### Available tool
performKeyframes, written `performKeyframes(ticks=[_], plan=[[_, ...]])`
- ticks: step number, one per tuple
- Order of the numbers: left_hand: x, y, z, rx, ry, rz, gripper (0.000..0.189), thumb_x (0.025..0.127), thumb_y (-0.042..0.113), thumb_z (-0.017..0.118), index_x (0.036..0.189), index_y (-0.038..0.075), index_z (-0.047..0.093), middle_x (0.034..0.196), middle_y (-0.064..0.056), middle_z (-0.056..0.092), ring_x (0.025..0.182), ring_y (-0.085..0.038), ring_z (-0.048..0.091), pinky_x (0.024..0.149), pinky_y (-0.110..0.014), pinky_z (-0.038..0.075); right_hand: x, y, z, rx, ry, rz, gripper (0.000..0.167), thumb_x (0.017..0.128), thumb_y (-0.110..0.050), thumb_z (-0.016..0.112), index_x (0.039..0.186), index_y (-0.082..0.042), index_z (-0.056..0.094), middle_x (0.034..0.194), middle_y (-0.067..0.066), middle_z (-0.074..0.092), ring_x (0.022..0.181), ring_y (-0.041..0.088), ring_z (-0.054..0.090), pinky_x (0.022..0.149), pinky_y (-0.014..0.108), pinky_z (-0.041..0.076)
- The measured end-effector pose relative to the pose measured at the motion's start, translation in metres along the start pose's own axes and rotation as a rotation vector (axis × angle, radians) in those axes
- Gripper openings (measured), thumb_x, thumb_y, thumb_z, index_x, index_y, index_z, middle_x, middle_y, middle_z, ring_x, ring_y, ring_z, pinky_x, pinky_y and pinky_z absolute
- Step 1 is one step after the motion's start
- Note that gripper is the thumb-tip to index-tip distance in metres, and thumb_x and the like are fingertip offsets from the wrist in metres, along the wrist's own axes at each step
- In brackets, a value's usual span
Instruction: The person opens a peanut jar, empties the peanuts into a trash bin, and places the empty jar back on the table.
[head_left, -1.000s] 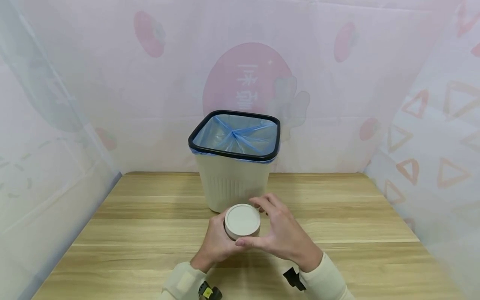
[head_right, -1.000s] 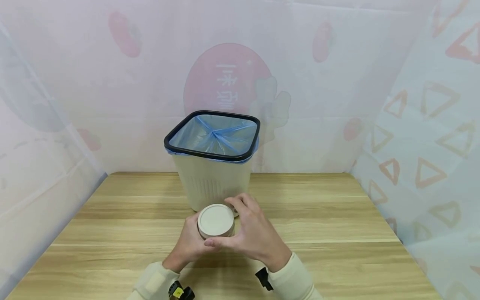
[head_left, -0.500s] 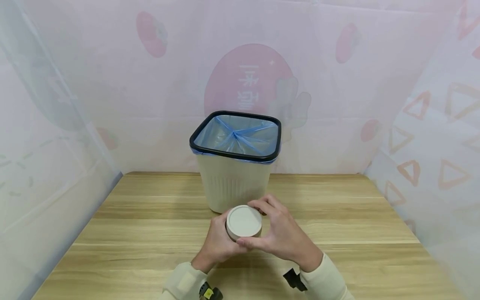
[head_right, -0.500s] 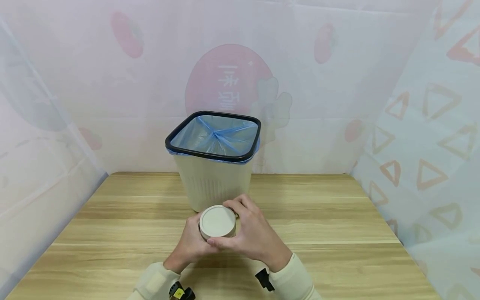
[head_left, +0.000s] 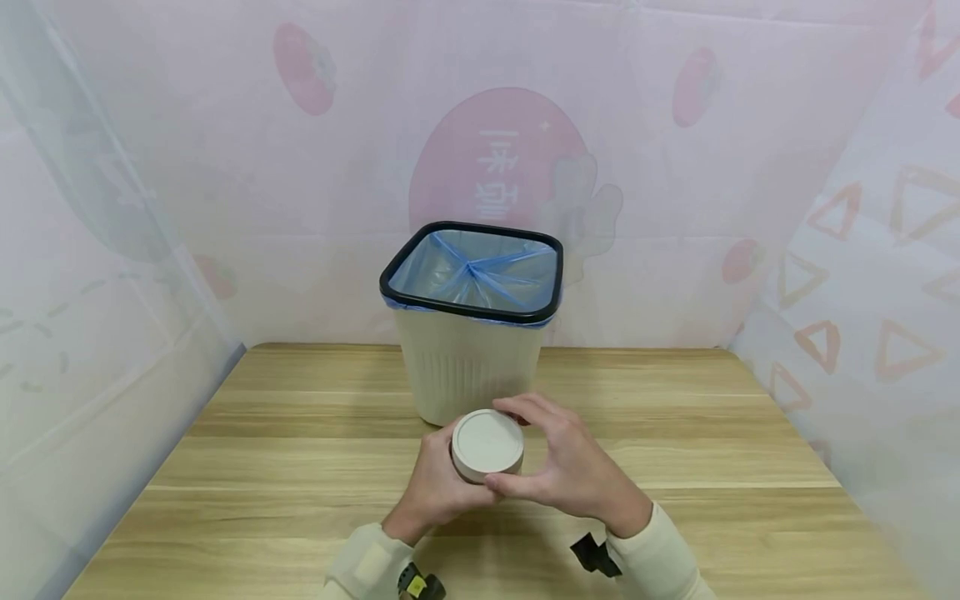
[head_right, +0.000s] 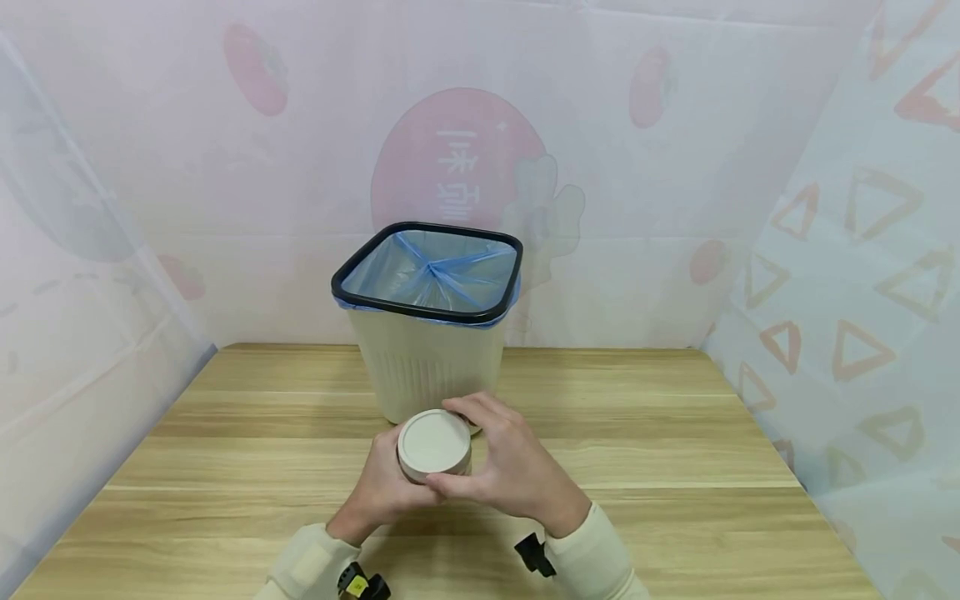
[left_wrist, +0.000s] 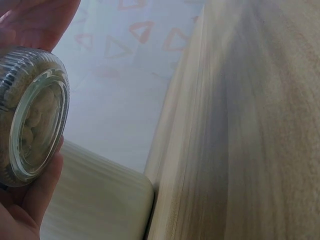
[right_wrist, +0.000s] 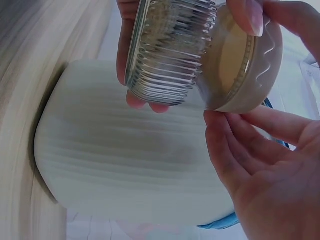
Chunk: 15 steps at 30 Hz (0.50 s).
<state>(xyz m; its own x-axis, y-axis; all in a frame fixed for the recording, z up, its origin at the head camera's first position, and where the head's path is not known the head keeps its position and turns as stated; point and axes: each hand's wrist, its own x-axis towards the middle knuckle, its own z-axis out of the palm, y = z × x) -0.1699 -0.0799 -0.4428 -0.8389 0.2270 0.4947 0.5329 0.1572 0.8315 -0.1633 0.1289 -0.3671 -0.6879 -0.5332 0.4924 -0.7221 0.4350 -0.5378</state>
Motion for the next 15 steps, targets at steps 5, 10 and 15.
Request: performKeyframes(ticks=[5, 10, 15], plan=[[0.0003, 0.0008, -0.0002, -0.012, -0.003, -0.003, 0.066, 0.066, 0.013, 0.092, 0.128, 0.010, 0.069, 0.114, -0.006, 0.078, 0.102, -0.013, 0.073, 0.090, -0.031, 0.061, -0.0002, 0.0016, -0.0012, 0.020, -0.012, -0.040, 0.073, 0.081, -0.031, 0.092, 0.143, -0.010, 0.060, 0.136, 0.000, 0.069, 0.122, 0.015, 0.068, 0.101, 0.040, 0.059], [0.0007, 0.0008, -0.0006, -0.022, -0.012, 0.011, 0.067, 0.067, 0.017, 0.093, 0.129, 0.010, 0.069, 0.114, -0.006, 0.078, 0.101, -0.013, 0.074, 0.089, -0.031, 0.062, -0.0008, 0.0013, -0.0027, 0.030, -0.032, -0.043, 0.074, 0.081, -0.023, 0.089, 0.146, -0.011, 0.059, 0.141, 0.002, 0.068, 0.126, 0.018, 0.068, 0.103, 0.041, 0.059], [0.0007, 0.0003, -0.0016, -0.015, -0.020, 0.013, 0.069, 0.069, 0.021, 0.095, 0.131, 0.009, 0.068, 0.116, -0.007, 0.078, 0.103, -0.013, 0.074, 0.090, -0.032, 0.062, -0.0016, -0.0004, -0.0038, 0.042, -0.051, 0.004, 0.078, 0.082, -0.033, 0.089, 0.149, -0.012, 0.057, 0.146, 0.003, 0.066, 0.133, 0.017, 0.064, 0.107, 0.045, 0.057]])
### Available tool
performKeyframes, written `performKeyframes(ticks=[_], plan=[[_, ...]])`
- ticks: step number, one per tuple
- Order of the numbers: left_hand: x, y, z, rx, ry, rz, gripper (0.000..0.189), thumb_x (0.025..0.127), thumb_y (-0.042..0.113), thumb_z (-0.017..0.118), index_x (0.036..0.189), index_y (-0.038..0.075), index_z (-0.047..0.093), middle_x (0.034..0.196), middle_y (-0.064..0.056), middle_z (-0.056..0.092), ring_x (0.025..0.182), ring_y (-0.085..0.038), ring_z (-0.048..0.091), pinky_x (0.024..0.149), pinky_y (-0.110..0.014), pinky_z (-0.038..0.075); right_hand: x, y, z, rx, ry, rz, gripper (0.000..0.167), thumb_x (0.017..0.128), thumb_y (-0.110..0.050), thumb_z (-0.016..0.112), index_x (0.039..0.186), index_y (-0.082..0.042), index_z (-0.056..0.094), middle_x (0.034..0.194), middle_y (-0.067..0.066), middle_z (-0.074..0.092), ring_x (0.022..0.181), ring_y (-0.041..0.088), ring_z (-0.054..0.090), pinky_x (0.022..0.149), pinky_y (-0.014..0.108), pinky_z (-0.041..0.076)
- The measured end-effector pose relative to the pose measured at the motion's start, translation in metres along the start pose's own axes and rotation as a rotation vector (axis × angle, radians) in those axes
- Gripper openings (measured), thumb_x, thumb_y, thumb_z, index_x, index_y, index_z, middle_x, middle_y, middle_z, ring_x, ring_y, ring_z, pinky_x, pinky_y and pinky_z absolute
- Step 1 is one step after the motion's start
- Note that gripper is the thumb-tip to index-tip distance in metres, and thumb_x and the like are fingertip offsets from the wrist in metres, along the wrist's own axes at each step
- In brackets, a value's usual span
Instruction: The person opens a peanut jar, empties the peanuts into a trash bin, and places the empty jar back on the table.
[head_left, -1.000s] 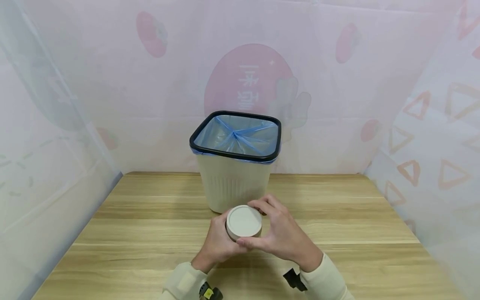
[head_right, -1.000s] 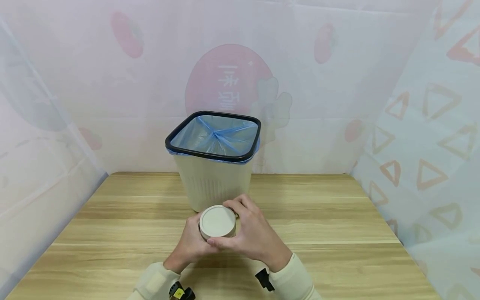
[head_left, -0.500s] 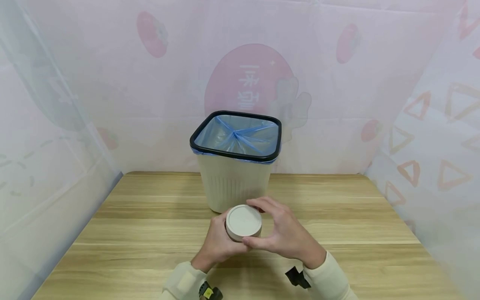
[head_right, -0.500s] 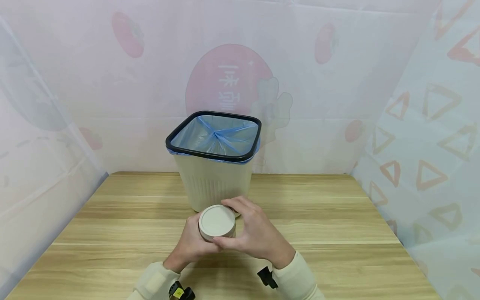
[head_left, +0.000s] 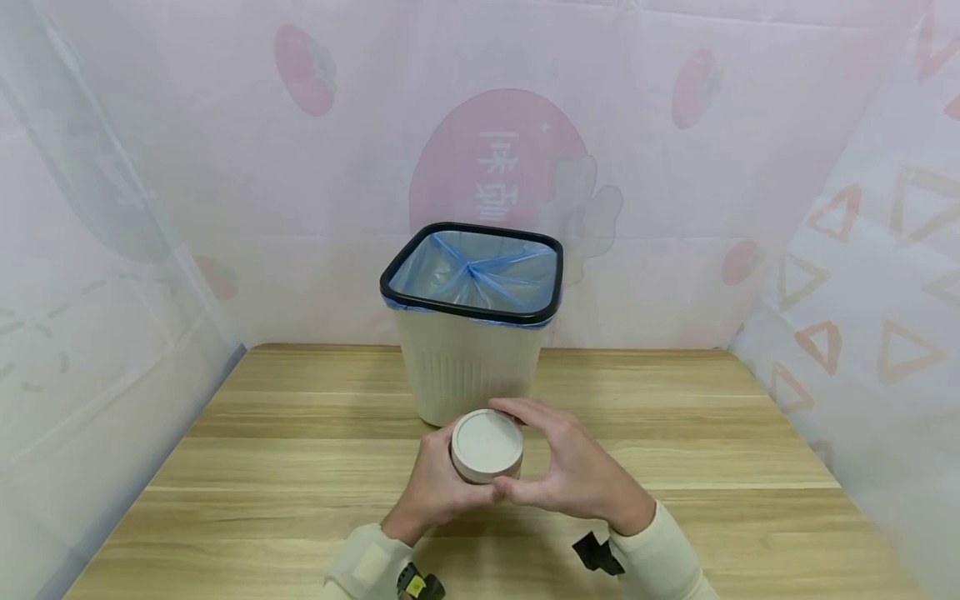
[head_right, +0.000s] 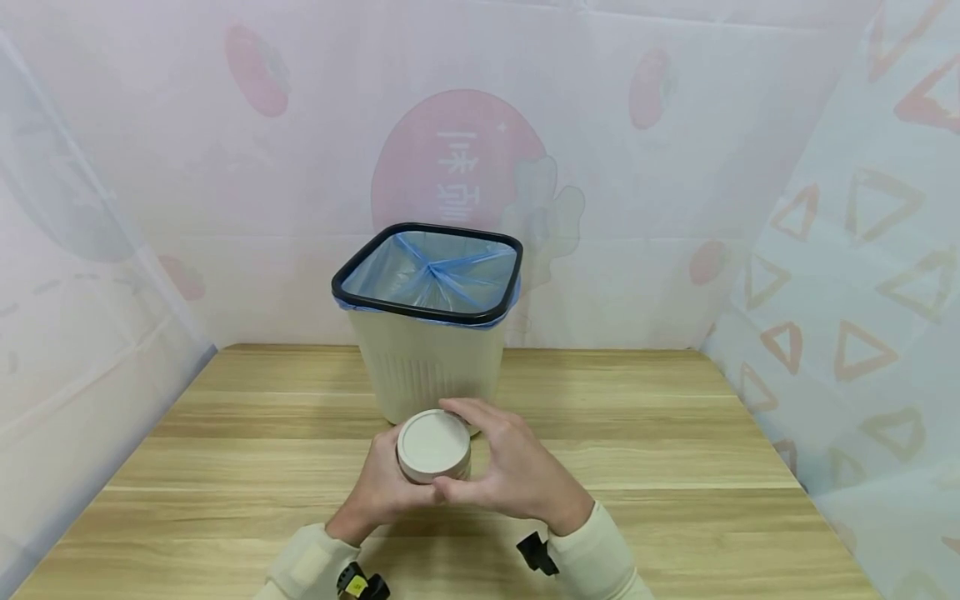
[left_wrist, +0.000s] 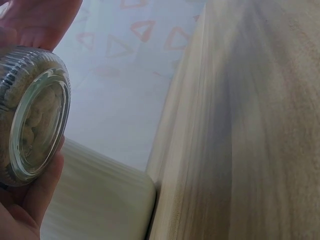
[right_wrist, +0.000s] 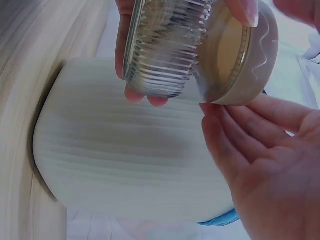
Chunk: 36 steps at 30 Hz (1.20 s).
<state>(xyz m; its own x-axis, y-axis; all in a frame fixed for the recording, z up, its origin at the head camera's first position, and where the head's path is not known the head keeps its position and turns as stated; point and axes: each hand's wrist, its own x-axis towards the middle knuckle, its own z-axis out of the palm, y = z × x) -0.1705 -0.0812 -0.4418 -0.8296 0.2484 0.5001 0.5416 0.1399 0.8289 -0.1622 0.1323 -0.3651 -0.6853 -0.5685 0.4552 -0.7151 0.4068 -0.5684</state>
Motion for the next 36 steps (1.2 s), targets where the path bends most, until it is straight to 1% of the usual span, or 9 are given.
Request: performKeyframes(ticks=[3, 6, 9, 13, 17, 23, 27, 30, 36], plan=[[0.000, -0.001, 0.000, 0.019, 0.004, 0.000, 0.070, 0.067, 0.020, 0.097, 0.130, 0.009, 0.068, 0.117, -0.007, 0.078, 0.104, -0.013, 0.074, 0.091, -0.032, 0.061, -0.001, -0.002, 0.001, -0.028, 0.023, 0.040, 0.082, 0.083, -0.048, 0.088, 0.149, -0.010, 0.056, 0.147, 0.004, 0.065, 0.135, 0.018, 0.063, 0.109, 0.047, 0.055], [0.000, -0.001, 0.000, 0.038, 0.008, 0.000, 0.071, 0.065, 0.020, 0.098, 0.129, 0.009, 0.069, 0.117, -0.006, 0.078, 0.104, -0.013, 0.074, 0.092, -0.031, 0.061, -0.001, -0.006, 0.005, -0.089, 0.072, 0.073, 0.086, 0.081, -0.060, 0.086, 0.145, -0.010, 0.059, 0.141, 0.001, 0.067, 0.130, 0.016, 0.064, 0.107, 0.045, 0.056], [0.000, -0.001, 0.000, 0.047, 0.009, 0.005, 0.071, 0.066, 0.019, 0.098, 0.129, 0.008, 0.069, 0.118, -0.007, 0.078, 0.105, -0.013, 0.074, 0.092, -0.031, 0.061, -0.001, -0.010, 0.009, -0.139, 0.121, 0.089, 0.087, 0.077, -0.066, 0.086, 0.139, -0.011, 0.062, 0.132, -0.004, 0.068, 0.122, 0.012, 0.066, 0.102, 0.040, 0.058], [0.000, -0.001, 0.000, 0.048, 0.012, 0.007, 0.069, 0.067, 0.017, 0.097, 0.129, 0.007, 0.068, 0.118, -0.008, 0.078, 0.105, -0.013, 0.074, 0.092, -0.032, 0.061, 0.000, -0.014, 0.014, -0.187, 0.174, 0.100, 0.085, 0.072, -0.070, 0.087, 0.131, -0.013, 0.065, 0.122, -0.007, 0.066, 0.110, 0.007, 0.065, 0.094, 0.035, 0.060], [0.000, 0.000, 0.000, 0.049, 0.010, 0.004, 0.068, 0.067, 0.016, 0.096, 0.129, 0.007, 0.068, 0.117, -0.008, 0.078, 0.104, -0.014, 0.074, 0.092, -0.032, 0.062, -0.001, -0.015, 0.017, -0.216, 0.204, 0.105, 0.080, 0.070, -0.070, 0.088, 0.123, -0.015, 0.067, 0.114, -0.009, 0.063, 0.102, 0.005, 0.062, 0.090, 0.032, 0.059], [0.000, 0.002, 0.000, 0.069, 0.014, 0.000, 0.069, 0.066, 0.016, 0.096, 0.129, 0.006, 0.069, 0.116, -0.009, 0.078, 0.103, -0.015, 0.074, 0.091, -0.032, 0.062, 0.000, -0.015, 0.019, -0.203, 0.225, 0.095, 0.068, 0.070, -0.063, 0.092, 0.114, -0.017, 0.068, 0.107, -0.010, 0.060, 0.098, 0.004, 0.060, 0.086, 0.028, 0.058], [0.001, 0.004, 0.000, 0.072, 0.015, -0.002, 0.069, 0.065, 0.016, 0.096, 0.128, 0.006, 0.069, 0.115, -0.009, 0.079, 0.102, -0.015, 0.074, 0.090, -0.031, 0.062, 0.000, -0.015, 0.018, -0.186, 0.223, 0.091, 0.066, 0.071, -0.060, 0.093, 0.114, -0.017, 0.068, 0.106, -0.009, 0.060, 0.097, 0.005, 0.060, 0.085, 0.032, 0.059], [0.001, 0.003, 0.000, 0.073, 0.013, 0.011, 0.069, 0.066, 0.017, 0.096, 0.128, 0.006, 0.069, 0.114, -0.009, 0.079, 0.102, -0.014, 0.074, 0.090, -0.031, 0.062, 0.000, -0.015, 0.018, -0.172, 0.215, 0.080, 0.065, 0.071, -0.058, 0.093, 0.115, -0.017, 0.069, 0.106, -0.009, 0.060, 0.097, 0.006, 0.060, 0.085, 0.035, 0.060], [0.000, 0.001, 0.000, 0.051, 0.003, 0.020, 0.067, 0.066, 0.015, 0.095, 0.128, 0.007, 0.069, 0.115, -0.008, 0.078, 0.102, -0.014, 0.074, 0.090, -0.032, 0.062, 0.001, -0.013, 0.014, -0.130, 0.176, 0.062, 0.066, 0.073, -0.053, 0.095, 0.121, -0.016, 0.070, 0.110, -0.010, 0.062, 0.101, 0.005, 0.061, 0.088, 0.029, 0.059]])
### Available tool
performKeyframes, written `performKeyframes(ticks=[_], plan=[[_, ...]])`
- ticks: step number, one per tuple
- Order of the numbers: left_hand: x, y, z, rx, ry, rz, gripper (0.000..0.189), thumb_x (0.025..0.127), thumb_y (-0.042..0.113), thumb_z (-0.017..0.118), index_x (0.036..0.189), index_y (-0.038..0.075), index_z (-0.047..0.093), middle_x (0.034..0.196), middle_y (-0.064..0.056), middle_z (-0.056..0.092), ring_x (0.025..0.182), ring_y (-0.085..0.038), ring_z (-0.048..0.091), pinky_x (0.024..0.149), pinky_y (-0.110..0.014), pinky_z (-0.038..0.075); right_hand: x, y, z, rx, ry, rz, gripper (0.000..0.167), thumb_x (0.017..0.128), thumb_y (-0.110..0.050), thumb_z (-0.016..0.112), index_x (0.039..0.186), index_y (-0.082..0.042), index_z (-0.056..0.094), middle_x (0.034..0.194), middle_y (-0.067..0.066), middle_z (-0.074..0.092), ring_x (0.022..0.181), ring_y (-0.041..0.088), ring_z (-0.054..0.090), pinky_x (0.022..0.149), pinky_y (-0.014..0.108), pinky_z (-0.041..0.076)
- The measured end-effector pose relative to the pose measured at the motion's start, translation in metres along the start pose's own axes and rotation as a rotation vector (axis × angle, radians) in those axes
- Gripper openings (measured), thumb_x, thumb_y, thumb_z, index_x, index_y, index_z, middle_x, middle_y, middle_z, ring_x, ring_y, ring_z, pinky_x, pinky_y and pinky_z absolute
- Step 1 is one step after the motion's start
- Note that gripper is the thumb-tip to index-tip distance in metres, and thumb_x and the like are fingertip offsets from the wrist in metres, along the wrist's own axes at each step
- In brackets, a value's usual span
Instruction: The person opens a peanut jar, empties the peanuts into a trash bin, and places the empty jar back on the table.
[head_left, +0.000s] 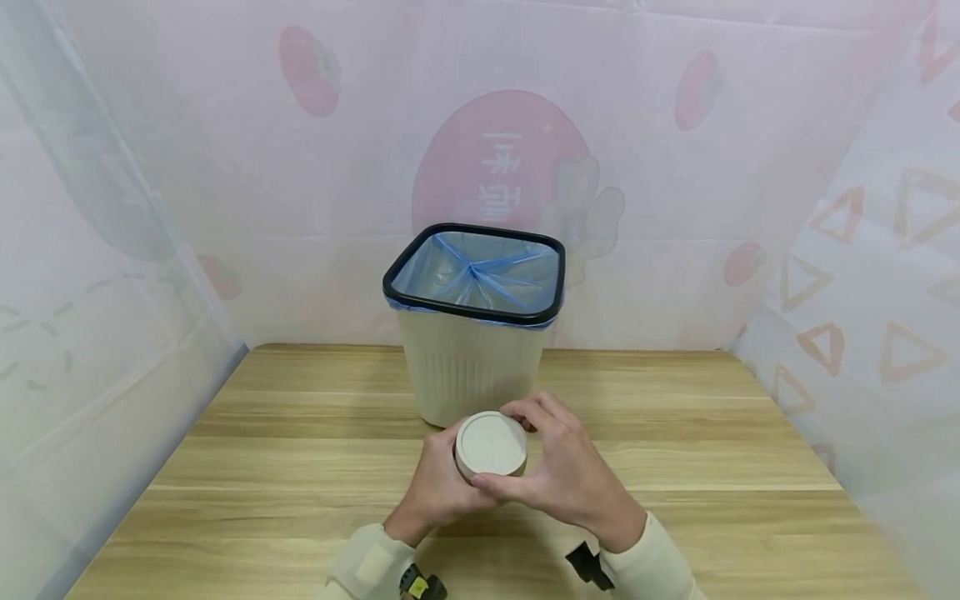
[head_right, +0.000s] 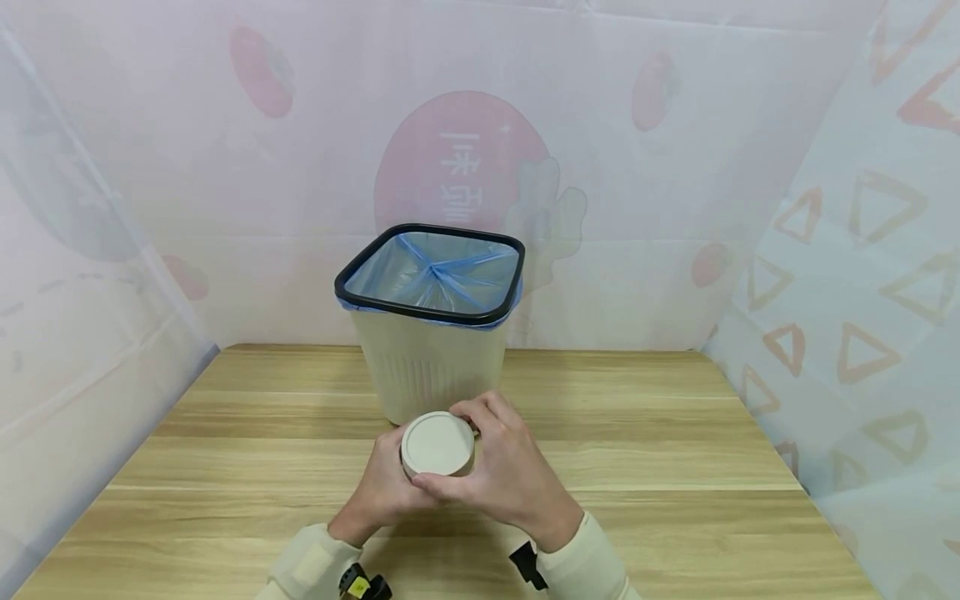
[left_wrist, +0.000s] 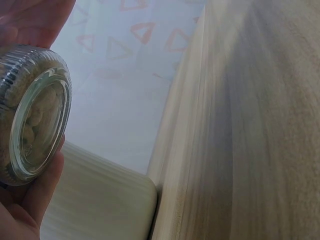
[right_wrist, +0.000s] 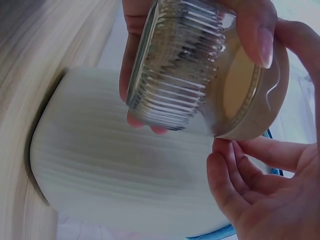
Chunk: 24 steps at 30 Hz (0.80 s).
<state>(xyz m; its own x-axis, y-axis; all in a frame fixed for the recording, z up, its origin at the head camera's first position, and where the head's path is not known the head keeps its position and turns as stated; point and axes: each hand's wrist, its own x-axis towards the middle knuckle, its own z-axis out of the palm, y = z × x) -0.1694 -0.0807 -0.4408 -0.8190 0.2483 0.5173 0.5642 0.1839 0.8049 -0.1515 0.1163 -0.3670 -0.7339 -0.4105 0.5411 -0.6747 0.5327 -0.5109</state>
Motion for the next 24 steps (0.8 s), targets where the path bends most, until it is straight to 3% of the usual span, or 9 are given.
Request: performKeyframes(ticks=[16, 24], plan=[[-0.0003, 0.0020, -0.0012, -0.031, -0.001, -0.038, 0.067, 0.067, 0.016, 0.094, 0.129, 0.009, 0.069, 0.116, -0.006, 0.078, 0.103, -0.013, 0.074, 0.090, -0.032, 0.061, 0.0014, 0.0067, -0.0059, 0.053, -0.060, -0.064, 0.069, 0.080, -0.039, 0.092, 0.135, -0.007, 0.066, 0.130, -0.001, 0.071, 0.119, 0.011, 0.068, 0.097, 0.034, 0.061], [0.0004, -0.0013, -0.0007, -0.039, 0.000, -0.002, 0.065, 0.070, 0.022, 0.094, 0.128, 0.010, 0.069, 0.111, -0.007, 0.079, 0.099, -0.012, 0.075, 0.085, -0.032, 0.063, 0.0016, 0.0067, -0.0087, 0.098, -0.092, -0.069, 0.069, 0.077, -0.023, 0.090, 0.139, -0.007, 0.064, 0.134, 0.002, 0.072, 0.123, 0.014, 0.069, 0.101, 0.037, 0.059]])
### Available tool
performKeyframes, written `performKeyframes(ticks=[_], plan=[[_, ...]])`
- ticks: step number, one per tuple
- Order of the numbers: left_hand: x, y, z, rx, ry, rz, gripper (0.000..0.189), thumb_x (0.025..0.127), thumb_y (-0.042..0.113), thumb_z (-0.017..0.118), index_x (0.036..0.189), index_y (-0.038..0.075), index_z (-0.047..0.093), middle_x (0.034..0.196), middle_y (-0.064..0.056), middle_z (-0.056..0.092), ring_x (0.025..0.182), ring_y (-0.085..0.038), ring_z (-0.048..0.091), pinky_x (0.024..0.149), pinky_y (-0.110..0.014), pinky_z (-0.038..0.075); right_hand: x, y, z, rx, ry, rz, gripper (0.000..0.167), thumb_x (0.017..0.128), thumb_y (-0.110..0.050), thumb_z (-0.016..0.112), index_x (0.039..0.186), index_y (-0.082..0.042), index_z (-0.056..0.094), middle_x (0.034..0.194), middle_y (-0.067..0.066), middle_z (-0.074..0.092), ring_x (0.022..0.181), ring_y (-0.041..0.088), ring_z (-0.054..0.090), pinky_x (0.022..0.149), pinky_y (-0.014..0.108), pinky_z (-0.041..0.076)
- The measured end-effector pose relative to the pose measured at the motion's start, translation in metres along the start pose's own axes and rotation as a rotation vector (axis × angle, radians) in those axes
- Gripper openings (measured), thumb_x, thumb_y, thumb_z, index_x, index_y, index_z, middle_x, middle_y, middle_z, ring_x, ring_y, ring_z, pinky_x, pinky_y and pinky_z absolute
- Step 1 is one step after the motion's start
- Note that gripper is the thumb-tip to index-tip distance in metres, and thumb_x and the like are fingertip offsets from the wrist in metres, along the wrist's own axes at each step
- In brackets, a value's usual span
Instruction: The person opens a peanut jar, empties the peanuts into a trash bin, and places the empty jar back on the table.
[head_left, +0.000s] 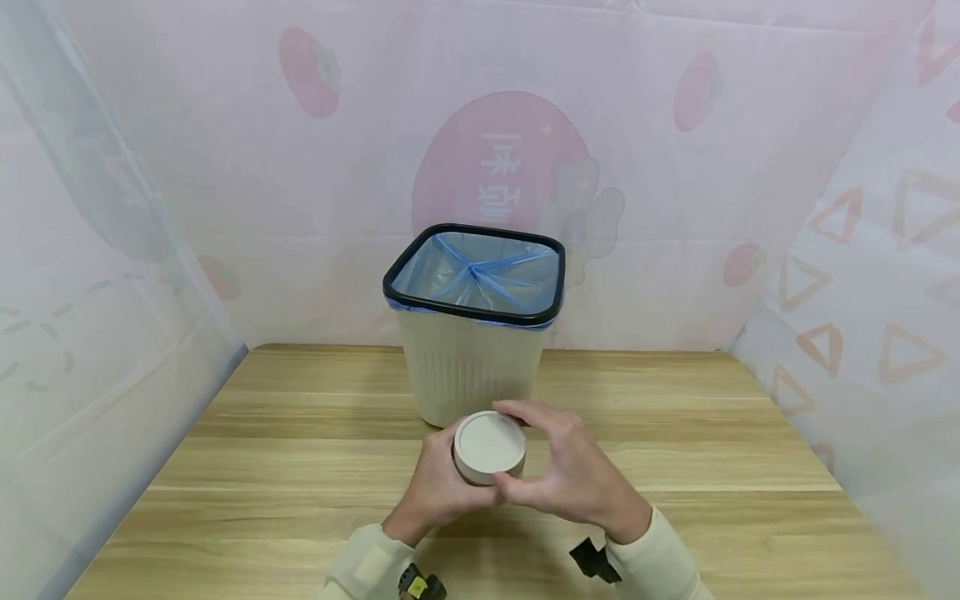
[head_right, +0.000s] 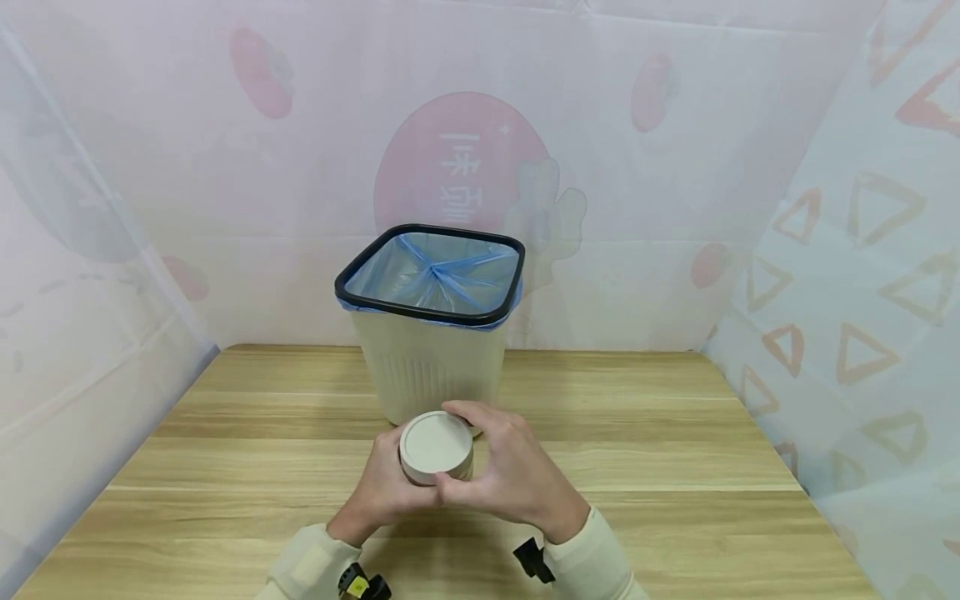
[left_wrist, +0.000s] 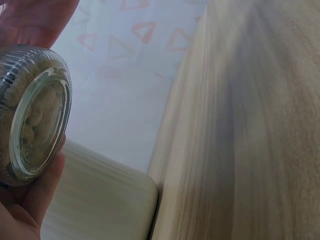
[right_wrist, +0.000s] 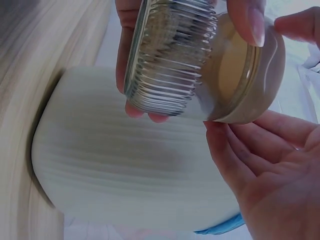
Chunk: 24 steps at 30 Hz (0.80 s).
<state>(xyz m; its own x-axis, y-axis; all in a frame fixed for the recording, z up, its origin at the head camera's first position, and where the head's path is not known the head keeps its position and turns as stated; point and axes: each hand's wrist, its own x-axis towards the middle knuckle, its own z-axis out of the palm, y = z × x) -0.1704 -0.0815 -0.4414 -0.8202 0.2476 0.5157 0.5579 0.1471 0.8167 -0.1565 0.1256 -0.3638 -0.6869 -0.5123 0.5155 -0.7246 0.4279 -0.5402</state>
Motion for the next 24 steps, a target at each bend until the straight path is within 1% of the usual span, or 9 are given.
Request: performKeyframes(ticks=[2, 5, 7, 9, 11, 16, 20, 24], plan=[[0.000, 0.000, 0.000, 0.003, 0.000, 0.004, 0.065, 0.070, 0.022, 0.094, 0.128, 0.010, 0.069, 0.111, -0.007, 0.079, 0.098, -0.012, 0.075, 0.085, -0.032, 0.063, 0.000, -0.001, 0.000, 0.004, -0.005, 0.000, 0.070, 0.078, -0.023, 0.089, 0.141, -0.007, 0.063, 0.136, 0.005, 0.072, 0.124, 0.015, 0.069, 0.102, 0.040, 0.059], [0.000, 0.000, 0.000, 0.016, 0.003, 0.011, 0.064, 0.069, 0.019, 0.093, 0.127, 0.010, 0.069, 0.111, -0.006, 0.079, 0.098, -0.012, 0.074, 0.085, -0.031, 0.063, -0.001, -0.002, 0.001, -0.011, 0.004, 0.020, 0.073, 0.081, -0.031, 0.087, 0.145, -0.007, 0.060, 0.140, 0.007, 0.070, 0.127, 0.018, 0.067, 0.105, 0.045, 0.058], [0.000, 0.000, 0.000, 0.028, 0.007, 0.014, 0.063, 0.068, 0.018, 0.093, 0.126, 0.011, 0.070, 0.110, -0.005, 0.079, 0.097, -0.011, 0.074, 0.084, -0.031, 0.063, -0.001, -0.003, 0.002, -0.029, 0.027, 0.042, 0.074, 0.084, -0.038, 0.085, 0.146, -0.008, 0.058, 0.141, 0.008, 0.069, 0.129, 0.021, 0.066, 0.106, 0.049, 0.056], [0.000, 0.000, 0.000, 0.041, 0.013, 0.018, 0.061, 0.068, 0.018, 0.093, 0.124, 0.012, 0.070, 0.109, -0.005, 0.079, 0.095, -0.011, 0.074, 0.082, -0.031, 0.063, -0.001, -0.004, 0.004, -0.053, 0.057, 0.066, 0.075, 0.085, -0.045, 0.083, 0.146, -0.009, 0.057, 0.141, 0.007, 0.067, 0.130, 0.024, 0.065, 0.107, 0.050, 0.056], [0.000, 0.000, 0.001, 0.050, 0.018, 0.018, 0.061, 0.067, 0.019, 0.093, 0.123, 0.012, 0.071, 0.108, -0.004, 0.079, 0.094, -0.010, 0.074, 0.082, -0.030, 0.063, -0.001, -0.006, 0.007, -0.073, 0.093, 0.080, 0.074, 0.085, -0.048, 0.083, 0.144, -0.009, 0.059, 0.137, 0.007, 0.067, 0.127, 0.024, 0.066, 0.106, 0.049, 0.056], [0.000, 0.001, 0.000, 0.065, 0.027, 0.007, 0.063, 0.065, 0.020, 0.095, 0.122, 0.010, 0.071, 0.107, -0.006, 0.079, 0.093, -0.010, 0.074, 0.081, -0.030, 0.063, -0.001, -0.012, 0.014, -0.165, 0.169, 0.097, 0.069, 0.084, -0.053, 0.083, 0.133, -0.008, 0.064, 0.123, 0.004, 0.068, 0.115, 0.019, 0.066, 0.097, 0.043, 0.059], [0.000, 0.001, 0.000, 0.074, 0.027, 0.003, 0.065, 0.065, 0.018, 0.096, 0.124, 0.008, 0.071, 0.109, -0.008, 0.079, 0.096, -0.011, 0.074, 0.084, -0.030, 0.062, -0.001, -0.016, 0.018, -0.234, 0.199, 0.136, 0.071, 0.081, -0.063, 0.083, 0.126, -0.010, 0.067, 0.115, -0.001, 0.066, 0.110, 0.017, 0.063, 0.092, 0.041, 0.058], [0.000, 0.002, -0.001, 0.082, 0.023, 0.007, 0.065, 0.066, 0.017, 0.095, 0.125, 0.007, 0.070, 0.112, -0.009, 0.079, 0.100, -0.012, 0.073, 0.088, -0.031, 0.062, -0.002, -0.019, 0.021, -0.265, 0.205, 0.161, 0.075, 0.075, -0.072, 0.084, 0.120, -0.014, 0.068, 0.110, -0.005, 0.062, 0.105, 0.014, 0.059, 0.088, 0.036, 0.056]])
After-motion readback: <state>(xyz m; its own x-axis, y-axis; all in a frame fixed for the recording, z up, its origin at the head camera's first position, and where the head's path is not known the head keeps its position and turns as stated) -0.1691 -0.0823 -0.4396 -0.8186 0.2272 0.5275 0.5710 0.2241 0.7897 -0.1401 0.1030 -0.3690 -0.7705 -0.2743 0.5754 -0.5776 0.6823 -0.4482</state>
